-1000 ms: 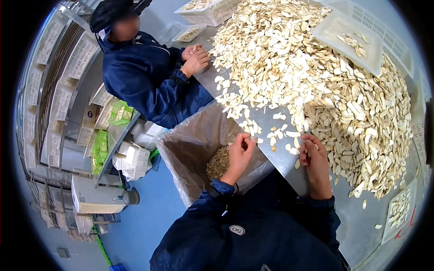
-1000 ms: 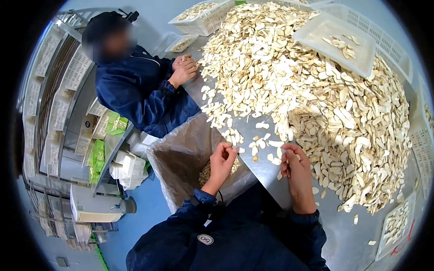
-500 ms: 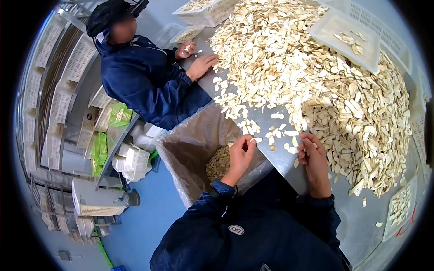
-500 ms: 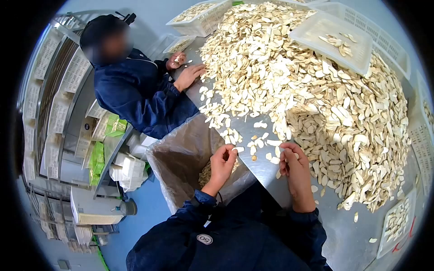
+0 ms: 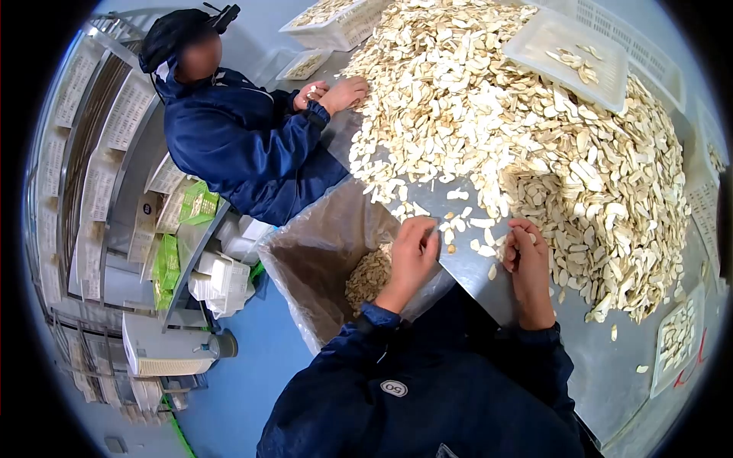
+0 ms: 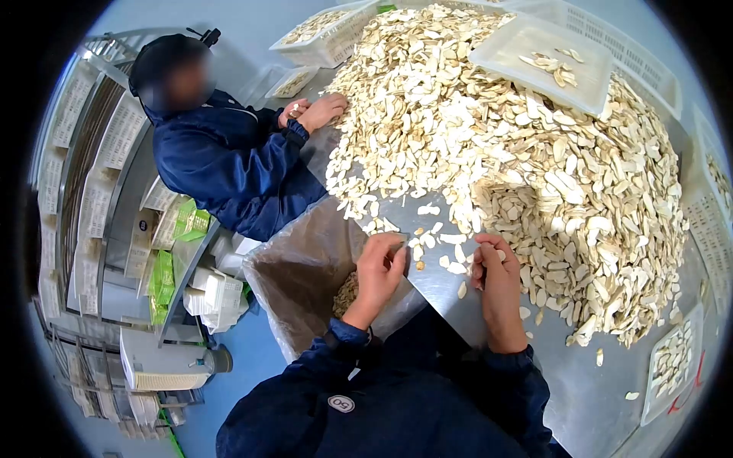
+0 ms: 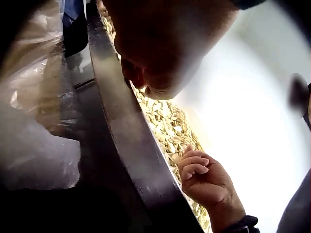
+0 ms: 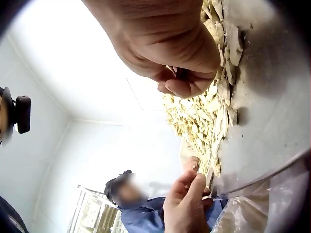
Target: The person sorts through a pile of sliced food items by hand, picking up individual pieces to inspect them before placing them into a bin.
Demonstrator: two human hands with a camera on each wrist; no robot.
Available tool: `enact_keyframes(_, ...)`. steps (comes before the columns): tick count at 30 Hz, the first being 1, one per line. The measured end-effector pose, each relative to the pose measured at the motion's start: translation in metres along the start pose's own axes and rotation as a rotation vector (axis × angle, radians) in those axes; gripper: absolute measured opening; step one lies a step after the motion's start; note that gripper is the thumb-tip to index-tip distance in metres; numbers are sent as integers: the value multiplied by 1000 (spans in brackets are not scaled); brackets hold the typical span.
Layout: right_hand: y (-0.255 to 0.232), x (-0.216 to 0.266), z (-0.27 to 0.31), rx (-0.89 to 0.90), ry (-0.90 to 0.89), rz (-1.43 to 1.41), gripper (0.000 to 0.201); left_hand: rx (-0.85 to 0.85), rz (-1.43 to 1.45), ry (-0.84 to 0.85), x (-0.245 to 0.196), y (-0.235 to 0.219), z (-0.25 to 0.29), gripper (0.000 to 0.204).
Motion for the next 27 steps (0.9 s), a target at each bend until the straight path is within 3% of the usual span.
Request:
enact_keyframes(3,0,0,0,14,-5,4,16,103,-53,-4,-15,22,-8,23)
enact_keyframes(6,-1,-1,0,36,-22,10,15,163,-272,225,-28,39,-18,24)
enact_keyframes(7,-2,-1,-1,39,-32,12,15,213,-248,136,-22,43,-19,26)
enact_keyframes(11,0,-1,-1,30,-15,28,15,190,-235,218,-26,46,-23,21)
enact_keyframes(14,3,0,0,72,-33,17,16,175,-93,44,-16,46,-22,15)
enact_keyframes(15,5,2,2,97,-21,29,16,158,-104,138,-19,45,-25,10)
enact_keyframes(18,4,0,1,92,-30,25,16,126,-14,135,-24,46,-28,6)
enact_keyframes(19,2,0,0,111,-40,61,19,153,25,38,-26,48,-29,6)
enact_keyframes(22,4,3,1,-15,44,-10,28,201,241,6,-43,57,-32,10)
enact_keyframes(23,3,1,1,26,50,4,35,211,263,43,-50,60,-34,11)
enact_keyframes(27,2,-1,-1,60,95,-168,28,254,210,98,-57,70,-52,17)
Point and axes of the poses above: each hand's wrist, its own z-axis away from the middle knuckle, its own y-axis out of the palm, x = y × z, the point moved 5 cm from there along -z, towards the middle knuckle, and after that the axes turned 15 degrees about z, right-handed, at the moved point
